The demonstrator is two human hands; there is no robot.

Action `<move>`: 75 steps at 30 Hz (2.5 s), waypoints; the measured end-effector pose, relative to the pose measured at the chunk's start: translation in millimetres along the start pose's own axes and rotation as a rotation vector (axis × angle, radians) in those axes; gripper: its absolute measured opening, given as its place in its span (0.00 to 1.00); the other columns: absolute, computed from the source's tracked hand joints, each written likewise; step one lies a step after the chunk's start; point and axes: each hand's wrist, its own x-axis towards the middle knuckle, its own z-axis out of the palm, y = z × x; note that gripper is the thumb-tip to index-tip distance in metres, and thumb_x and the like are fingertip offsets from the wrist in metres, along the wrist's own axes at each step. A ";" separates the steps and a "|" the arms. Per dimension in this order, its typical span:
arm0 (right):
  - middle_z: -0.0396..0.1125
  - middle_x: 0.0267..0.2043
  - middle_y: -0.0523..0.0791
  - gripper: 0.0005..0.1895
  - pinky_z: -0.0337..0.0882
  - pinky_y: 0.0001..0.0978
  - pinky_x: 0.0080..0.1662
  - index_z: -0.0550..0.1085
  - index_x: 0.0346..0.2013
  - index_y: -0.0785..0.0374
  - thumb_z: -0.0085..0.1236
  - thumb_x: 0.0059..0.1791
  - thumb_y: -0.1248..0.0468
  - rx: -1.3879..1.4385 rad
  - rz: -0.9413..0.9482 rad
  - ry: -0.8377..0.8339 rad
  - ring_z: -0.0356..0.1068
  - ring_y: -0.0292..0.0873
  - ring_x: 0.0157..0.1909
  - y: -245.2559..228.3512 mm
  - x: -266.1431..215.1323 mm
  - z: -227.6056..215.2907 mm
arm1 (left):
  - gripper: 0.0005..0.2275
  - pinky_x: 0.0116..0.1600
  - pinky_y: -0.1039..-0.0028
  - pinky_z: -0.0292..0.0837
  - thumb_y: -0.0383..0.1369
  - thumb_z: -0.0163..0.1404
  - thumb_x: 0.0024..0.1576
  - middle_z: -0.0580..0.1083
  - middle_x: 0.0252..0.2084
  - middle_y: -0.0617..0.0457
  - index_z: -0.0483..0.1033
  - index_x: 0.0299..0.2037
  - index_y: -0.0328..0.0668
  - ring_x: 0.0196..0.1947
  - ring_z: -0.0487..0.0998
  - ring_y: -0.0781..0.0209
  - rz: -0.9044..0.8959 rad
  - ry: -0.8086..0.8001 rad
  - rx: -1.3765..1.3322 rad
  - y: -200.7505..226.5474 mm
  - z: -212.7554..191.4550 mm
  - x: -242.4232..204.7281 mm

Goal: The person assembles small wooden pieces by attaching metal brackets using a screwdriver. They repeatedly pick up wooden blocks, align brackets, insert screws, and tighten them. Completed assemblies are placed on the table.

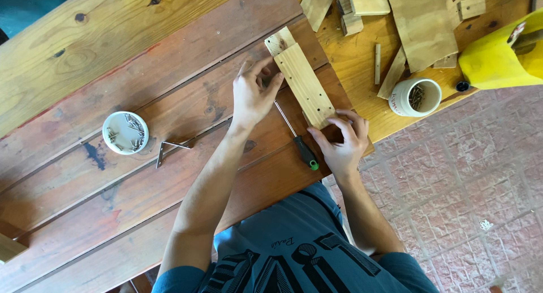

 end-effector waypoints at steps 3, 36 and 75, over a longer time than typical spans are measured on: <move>0.72 0.46 0.48 0.20 0.67 0.42 0.42 0.78 0.38 0.58 0.81 0.42 0.55 -0.027 0.026 -0.031 0.67 0.53 0.41 3.3 -4.0 0.7 | 0.18 0.27 0.69 0.71 0.37 0.63 0.54 0.75 0.34 0.48 0.81 0.53 0.41 0.25 0.75 0.59 -0.022 -0.023 0.073 -15.6 7.4 0.9; 0.73 0.40 0.46 0.05 0.74 0.37 0.41 0.80 0.31 0.62 0.71 0.46 0.68 0.429 -0.328 -0.466 0.72 0.47 0.39 -114.0 -53.4 65.3 | 0.05 0.24 0.75 0.74 0.37 0.62 0.53 0.75 0.27 0.59 0.85 0.36 0.50 0.19 0.76 0.60 -0.162 0.389 0.329 -18.8 -146.7 -229.6; 0.72 0.37 0.44 0.03 0.74 0.38 0.45 0.81 0.38 0.62 0.67 0.50 0.70 0.316 -0.456 -0.380 0.71 0.49 0.41 -184.1 -91.6 194.8 | 0.05 0.26 0.74 0.77 0.43 0.60 0.52 0.70 0.26 0.64 0.84 0.33 0.59 0.20 0.79 0.59 -0.010 0.475 0.681 -88.2 -252.7 -247.1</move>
